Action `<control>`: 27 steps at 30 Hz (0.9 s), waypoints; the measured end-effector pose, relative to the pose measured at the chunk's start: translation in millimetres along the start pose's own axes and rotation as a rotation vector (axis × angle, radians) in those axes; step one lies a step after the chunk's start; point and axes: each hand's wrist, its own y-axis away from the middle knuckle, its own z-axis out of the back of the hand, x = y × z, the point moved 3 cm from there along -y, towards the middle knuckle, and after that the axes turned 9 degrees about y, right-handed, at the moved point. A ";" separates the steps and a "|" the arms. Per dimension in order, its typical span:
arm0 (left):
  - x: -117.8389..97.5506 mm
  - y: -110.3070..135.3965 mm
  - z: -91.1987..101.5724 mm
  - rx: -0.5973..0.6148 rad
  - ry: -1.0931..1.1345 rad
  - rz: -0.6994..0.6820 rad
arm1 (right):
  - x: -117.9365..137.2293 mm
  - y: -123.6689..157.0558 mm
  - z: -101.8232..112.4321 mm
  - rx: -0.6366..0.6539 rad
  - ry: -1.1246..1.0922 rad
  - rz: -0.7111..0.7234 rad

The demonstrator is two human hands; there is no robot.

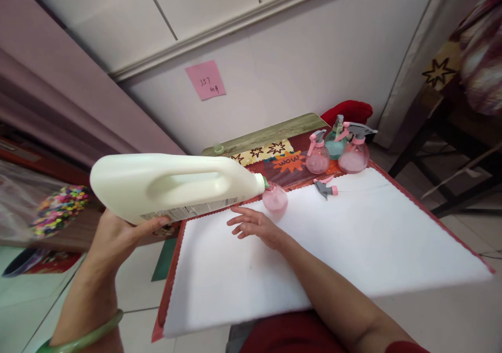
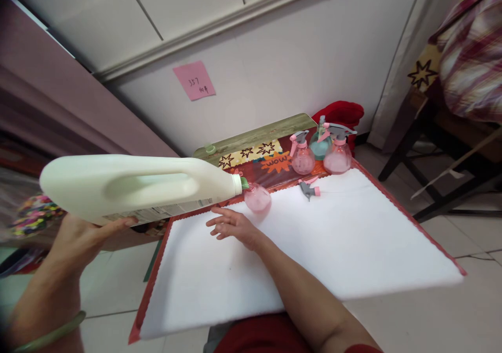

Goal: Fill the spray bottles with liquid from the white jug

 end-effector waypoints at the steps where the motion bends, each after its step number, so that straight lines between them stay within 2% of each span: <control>1: -0.8 -0.4 -0.2 0.002 0.000 -0.002 | 0.2 0.1 -0.1 0.001 -0.001 0.001; 9: -7.0 -4.3 -0.8 0.031 -0.011 -0.058 | -0.5 -0.2 0.4 0.008 0.004 0.004; 27: -14.1 -7.7 -0.6 0.027 -0.048 -0.085 | 1.8 0.5 -0.2 0.001 0.010 -0.003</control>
